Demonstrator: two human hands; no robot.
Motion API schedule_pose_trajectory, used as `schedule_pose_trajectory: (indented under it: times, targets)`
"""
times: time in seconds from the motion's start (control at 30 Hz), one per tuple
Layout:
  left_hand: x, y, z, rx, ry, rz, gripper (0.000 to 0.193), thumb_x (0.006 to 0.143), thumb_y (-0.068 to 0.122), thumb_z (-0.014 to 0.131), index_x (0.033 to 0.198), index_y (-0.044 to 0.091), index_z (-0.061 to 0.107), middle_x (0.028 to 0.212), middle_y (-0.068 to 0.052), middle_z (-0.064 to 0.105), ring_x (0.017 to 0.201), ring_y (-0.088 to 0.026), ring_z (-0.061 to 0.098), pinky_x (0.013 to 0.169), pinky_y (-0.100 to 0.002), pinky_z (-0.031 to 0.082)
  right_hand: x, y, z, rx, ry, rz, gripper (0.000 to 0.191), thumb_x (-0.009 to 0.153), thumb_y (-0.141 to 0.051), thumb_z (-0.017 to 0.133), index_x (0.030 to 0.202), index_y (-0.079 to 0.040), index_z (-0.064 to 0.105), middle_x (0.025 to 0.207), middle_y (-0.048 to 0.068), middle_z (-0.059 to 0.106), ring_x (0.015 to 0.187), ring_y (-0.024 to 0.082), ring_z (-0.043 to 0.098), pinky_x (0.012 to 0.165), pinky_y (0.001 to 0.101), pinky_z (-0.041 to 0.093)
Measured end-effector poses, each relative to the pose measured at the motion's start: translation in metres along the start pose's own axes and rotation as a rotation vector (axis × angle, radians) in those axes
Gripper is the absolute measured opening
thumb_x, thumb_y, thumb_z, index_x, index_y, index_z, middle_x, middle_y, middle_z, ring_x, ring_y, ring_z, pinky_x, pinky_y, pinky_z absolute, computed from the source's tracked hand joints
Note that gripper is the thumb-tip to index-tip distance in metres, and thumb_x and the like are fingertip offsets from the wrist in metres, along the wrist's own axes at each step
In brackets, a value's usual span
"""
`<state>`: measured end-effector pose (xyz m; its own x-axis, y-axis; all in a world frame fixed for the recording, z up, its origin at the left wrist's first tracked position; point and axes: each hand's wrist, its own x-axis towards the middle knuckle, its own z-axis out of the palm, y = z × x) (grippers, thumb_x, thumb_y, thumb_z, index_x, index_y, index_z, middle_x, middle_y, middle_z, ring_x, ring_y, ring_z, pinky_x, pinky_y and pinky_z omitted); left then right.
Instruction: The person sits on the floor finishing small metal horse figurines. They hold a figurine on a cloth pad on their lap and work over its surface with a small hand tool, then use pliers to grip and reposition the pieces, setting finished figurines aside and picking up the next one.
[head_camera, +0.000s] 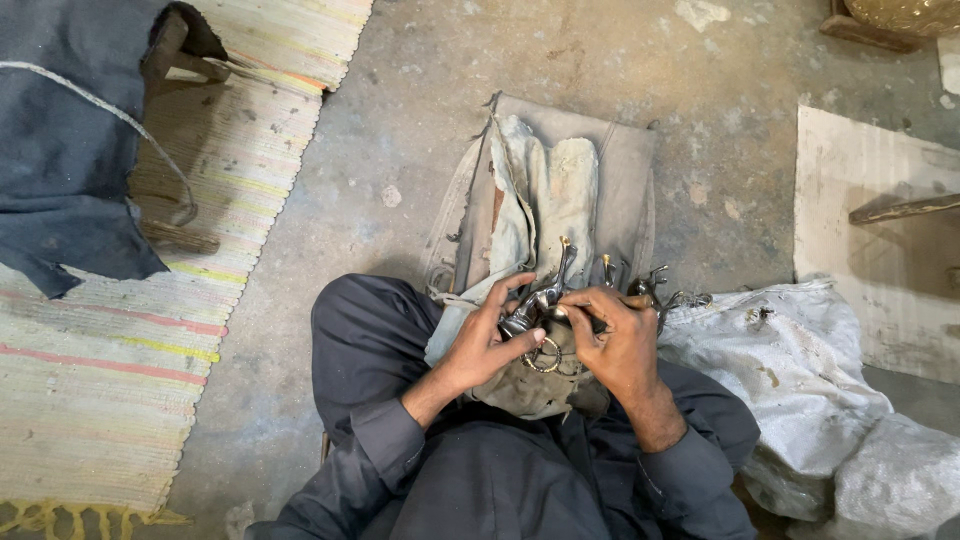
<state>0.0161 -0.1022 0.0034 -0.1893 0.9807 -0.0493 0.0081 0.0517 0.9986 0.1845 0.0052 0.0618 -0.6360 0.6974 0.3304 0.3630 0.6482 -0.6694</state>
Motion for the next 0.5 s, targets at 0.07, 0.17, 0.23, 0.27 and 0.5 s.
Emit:
schedule_pose_trajectory:
  times: [0.07,0.17,0.23,0.27,0.5]
  targets:
    - [0.000,0.000,-0.001,0.019,0.004,0.009,0.074,0.090,0.025,0.075,0.153,0.012,0.039,0.120,-0.012,0.072,0.086,-0.010,0.065,0.057,-0.023,0.047,-0.001,0.001,-0.001,-0.011,-0.009,-0.016,0.012,0.085,0.002,0.075,0.096,-0.001,0.073,0.094,0.011,0.078,0.088,0.021,0.079,0.073,0.0293,0.060]
    - [0.000,0.001,0.000,0.013,0.001,0.051,0.074,0.091,0.024,0.075,0.154,0.011,0.038,0.123,-0.012,0.071,0.098,-0.011,0.067,0.059,-0.023,0.049,-0.002,0.001,-0.002,0.010,-0.017,-0.017,0.011,0.085,0.002,0.074,0.096,-0.001,0.073,0.093,0.012,0.078,0.088,0.021,0.080,0.073,0.0292,0.060]
    - [0.000,0.002,-0.001,-0.008,-0.012,0.051,0.073,0.092,0.023,0.074,0.154,0.010,0.038,0.125,-0.012,0.069,0.103,-0.012,0.068,0.061,-0.024,0.052,-0.001,0.001,0.000,0.048,-0.004,0.023,0.011,0.086,0.001,0.074,0.098,-0.001,0.073,0.093,0.011,0.078,0.087,0.020,0.080,0.072,0.0286,0.061]
    - [0.000,0.002,-0.001,-0.021,-0.023,0.032,0.073,0.092,0.023,0.074,0.154,0.010,0.037,0.125,-0.011,0.069,0.102,-0.013,0.069,0.062,-0.024,0.053,-0.002,0.001,0.002,0.073,0.011,0.058,0.011,0.087,0.000,0.075,0.099,-0.001,0.074,0.094,0.011,0.079,0.087,0.020,0.080,0.071,0.0281,0.061]
    - [0.000,0.001,0.000,-0.065,-0.017,0.185,0.070,0.095,0.017,0.074,0.153,0.007,0.036,0.137,-0.015,0.060,0.118,-0.015,0.064,0.074,-0.026,0.061,-0.001,-0.008,0.010,-0.005,0.103,0.112,0.012,0.087,-0.004,0.079,0.099,-0.001,0.075,0.092,0.011,0.079,0.081,0.019,0.080,0.063,0.0277,0.058]
